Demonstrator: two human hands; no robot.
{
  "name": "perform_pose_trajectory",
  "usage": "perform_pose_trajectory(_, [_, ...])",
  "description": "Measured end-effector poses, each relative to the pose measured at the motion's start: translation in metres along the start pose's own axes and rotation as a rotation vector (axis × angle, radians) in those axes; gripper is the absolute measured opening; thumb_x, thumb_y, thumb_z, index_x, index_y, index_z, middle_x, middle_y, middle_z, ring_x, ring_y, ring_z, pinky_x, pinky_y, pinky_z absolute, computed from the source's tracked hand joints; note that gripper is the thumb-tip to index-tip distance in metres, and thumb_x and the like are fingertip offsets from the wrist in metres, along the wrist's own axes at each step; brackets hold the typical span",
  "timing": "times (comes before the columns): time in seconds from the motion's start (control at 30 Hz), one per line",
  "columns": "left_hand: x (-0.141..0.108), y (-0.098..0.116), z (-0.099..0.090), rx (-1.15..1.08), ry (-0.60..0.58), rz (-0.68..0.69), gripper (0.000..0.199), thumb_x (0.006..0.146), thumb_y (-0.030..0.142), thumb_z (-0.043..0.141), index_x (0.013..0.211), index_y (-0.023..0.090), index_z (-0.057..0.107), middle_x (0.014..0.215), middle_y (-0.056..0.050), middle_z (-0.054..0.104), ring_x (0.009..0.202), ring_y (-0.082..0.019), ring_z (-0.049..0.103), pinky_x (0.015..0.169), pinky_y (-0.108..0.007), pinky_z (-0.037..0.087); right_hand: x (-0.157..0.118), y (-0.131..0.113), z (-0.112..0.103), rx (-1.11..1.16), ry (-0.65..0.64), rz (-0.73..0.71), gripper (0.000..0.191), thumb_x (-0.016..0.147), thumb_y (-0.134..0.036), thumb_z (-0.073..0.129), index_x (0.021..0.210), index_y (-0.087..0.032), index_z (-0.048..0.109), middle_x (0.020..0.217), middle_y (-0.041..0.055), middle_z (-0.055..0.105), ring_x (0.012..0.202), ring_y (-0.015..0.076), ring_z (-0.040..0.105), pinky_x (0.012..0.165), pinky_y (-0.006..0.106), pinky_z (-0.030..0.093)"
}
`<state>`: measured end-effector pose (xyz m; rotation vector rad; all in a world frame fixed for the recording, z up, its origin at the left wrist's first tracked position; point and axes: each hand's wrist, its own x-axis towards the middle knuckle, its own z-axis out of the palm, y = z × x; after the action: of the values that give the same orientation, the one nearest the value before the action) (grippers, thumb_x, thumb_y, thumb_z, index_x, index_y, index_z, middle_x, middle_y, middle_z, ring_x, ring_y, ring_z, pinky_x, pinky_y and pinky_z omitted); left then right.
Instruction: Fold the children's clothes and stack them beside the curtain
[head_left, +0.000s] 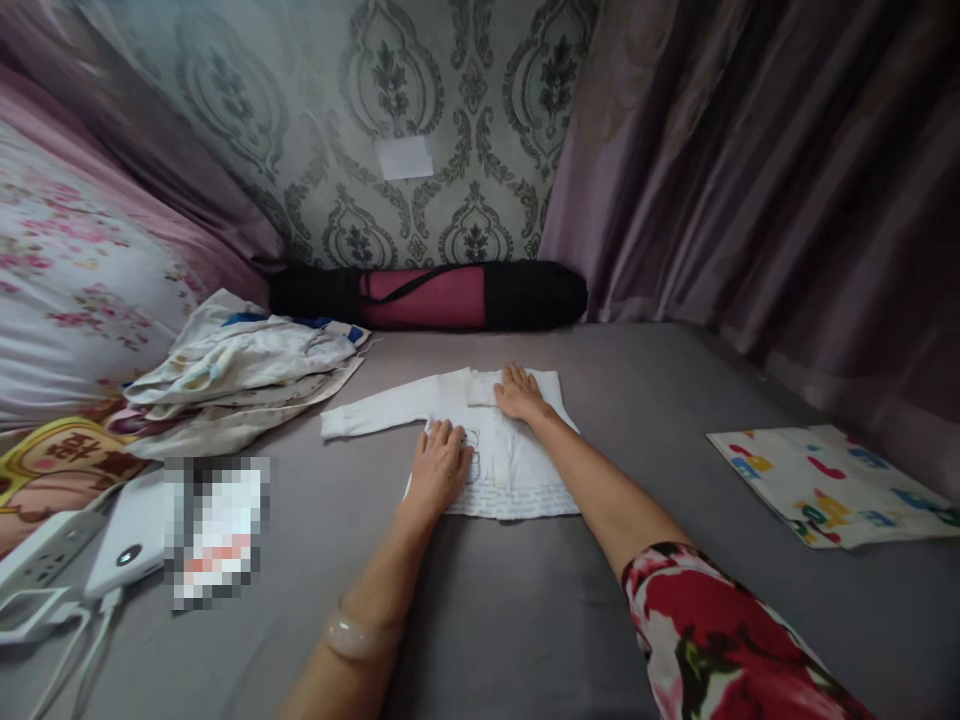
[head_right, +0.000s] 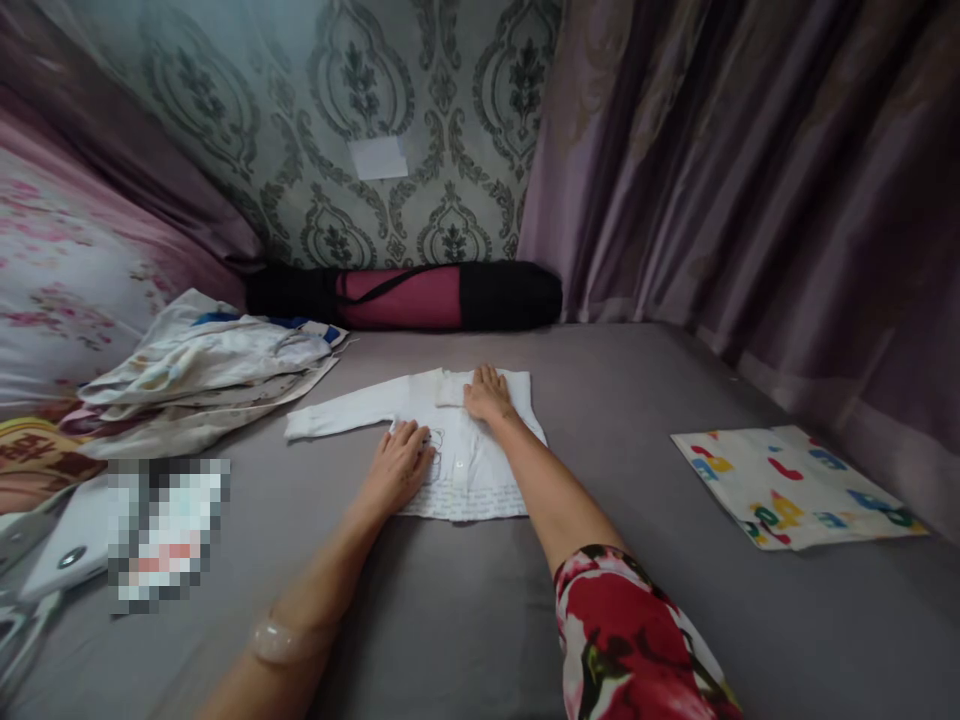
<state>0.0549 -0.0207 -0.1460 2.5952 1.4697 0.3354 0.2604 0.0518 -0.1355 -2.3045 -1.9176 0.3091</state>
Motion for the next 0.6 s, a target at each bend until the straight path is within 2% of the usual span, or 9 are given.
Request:
perform_pose_trajectory(0.13, [0.000,0.001,0.000,-0.007,-0.006,-0.016,0.037,0.099,0.032,0.039,0.132,0.016,0.049,0.147,-0.016,0.045,0.142,-0.031,0.034,0.116,-0.052,0.027,-0.005,-0.026,0.009,0.017,0.072,-0.171,0.063,0.100,-0.036,0.023,0.154,-0.004,0.025,0.162,0.0133,0.019,0.150,0.0246,0.012,0.121,0.042,0.006])
perform_pose_trajectory(0.2, [0.000,0.001,0.000,-0.011,-0.004,-0.019,0.038,0.099,0.032,0.039,0.133,0.016,0.048,0.147,-0.016,0.045,0.142,-0.030,0.034,0.116,-0.052,0.027,-0.006,-0.035,0.016,0.034,0.075,-0.210,0.062,0.101,-0.037,0.022,0.154,-0.005,0.026,0.161,0.0123,0.021,0.149,0.0246,0.014,0.120,0.042,0.007])
perform_pose_trajectory(0.37, [-0.001,0.000,0.000,-0.009,0.000,-0.016,0.039,0.100,0.032,0.038,0.133,0.016,0.048,0.148,-0.016,0.045,0.142,-0.031,0.034,0.116,-0.052,0.027,-0.004,-0.039,0.024,0.037,0.071,-0.173,0.061,0.100,-0.035,0.022,0.153,-0.006,0.028,0.161,0.0113,0.025,0.149,0.0232,0.015,0.120,0.041,0.008])
perform_pose_trajectory(0.6, [0.000,-0.005,0.008,-0.026,0.059,0.005,0.035,0.098,0.033,0.040,0.129,0.020,0.049,0.144,-0.014,0.048,0.140,-0.030,0.038,0.113,-0.053,0.030,0.000,-0.052,0.007,-0.008,-0.017,-0.124,0.061,0.099,-0.034,0.025,0.152,-0.003,0.029,0.160,0.0151,0.024,0.148,0.0261,0.017,0.120,0.044,0.010])
